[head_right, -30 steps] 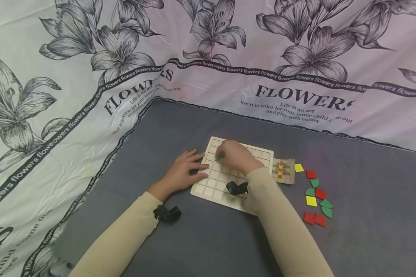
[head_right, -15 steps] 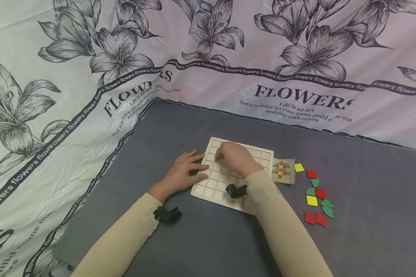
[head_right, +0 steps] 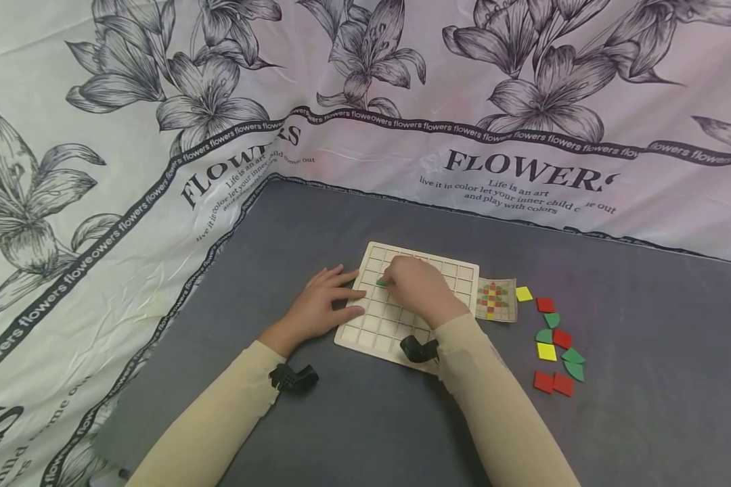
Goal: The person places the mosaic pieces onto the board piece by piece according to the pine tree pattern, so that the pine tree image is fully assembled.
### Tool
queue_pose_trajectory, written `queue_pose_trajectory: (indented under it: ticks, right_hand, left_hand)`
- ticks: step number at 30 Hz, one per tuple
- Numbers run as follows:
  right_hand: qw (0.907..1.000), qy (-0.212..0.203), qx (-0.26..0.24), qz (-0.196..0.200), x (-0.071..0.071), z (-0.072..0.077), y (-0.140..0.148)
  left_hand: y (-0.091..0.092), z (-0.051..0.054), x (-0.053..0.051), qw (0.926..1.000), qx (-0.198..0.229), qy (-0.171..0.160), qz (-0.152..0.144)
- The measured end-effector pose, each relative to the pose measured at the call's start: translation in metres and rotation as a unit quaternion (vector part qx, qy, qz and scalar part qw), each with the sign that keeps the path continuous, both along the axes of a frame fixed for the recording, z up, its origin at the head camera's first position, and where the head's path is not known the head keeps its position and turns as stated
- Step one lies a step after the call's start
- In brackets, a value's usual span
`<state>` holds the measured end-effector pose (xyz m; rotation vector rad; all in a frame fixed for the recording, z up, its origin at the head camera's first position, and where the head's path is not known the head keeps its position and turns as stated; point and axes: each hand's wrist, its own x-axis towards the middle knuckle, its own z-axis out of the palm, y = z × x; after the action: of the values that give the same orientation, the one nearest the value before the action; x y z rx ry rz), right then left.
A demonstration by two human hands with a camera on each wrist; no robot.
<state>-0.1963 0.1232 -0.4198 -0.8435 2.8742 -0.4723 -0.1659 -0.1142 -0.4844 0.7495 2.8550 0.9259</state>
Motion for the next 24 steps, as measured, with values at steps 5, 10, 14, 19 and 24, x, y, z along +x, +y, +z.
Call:
queue_pose_trajectory:
  ticks: [5, 10, 14, 19, 24]
  right_hand:
    - [0.9996, -0.002, -0.021, -0.018, 0.013, 0.006, 0.017]
    - [0.9989, 0.004, -0.02, -0.041, 0.027, 0.015, 0.04]
    - [0.9983, 0.007, -0.025, -0.052, 0.036, 0.022, 0.056]
    - [0.9975, 0.003, -0.023, -0.067, 0.046, 0.028, 0.073]
    - [0.9966, 0.01, -0.02, -0.08, 0.055, 0.031, 0.091]
  left_hand:
    - [0.001, -0.001, 0.0, 1.0, -0.001, -0.002, 0.001]
    - [0.001, -0.001, -0.001, 1.0, -0.009, 0.001, 0.002]
    - [0.0, 0.001, -0.002, 0.9999, -0.01, 0.0, 0.004]
    - [0.0, 0.0, -0.002, 0.9999, -0.011, -0.002, 0.002]
    - [0.001, -0.001, -0.001, 1.0, -0.006, -0.001, -0.001]
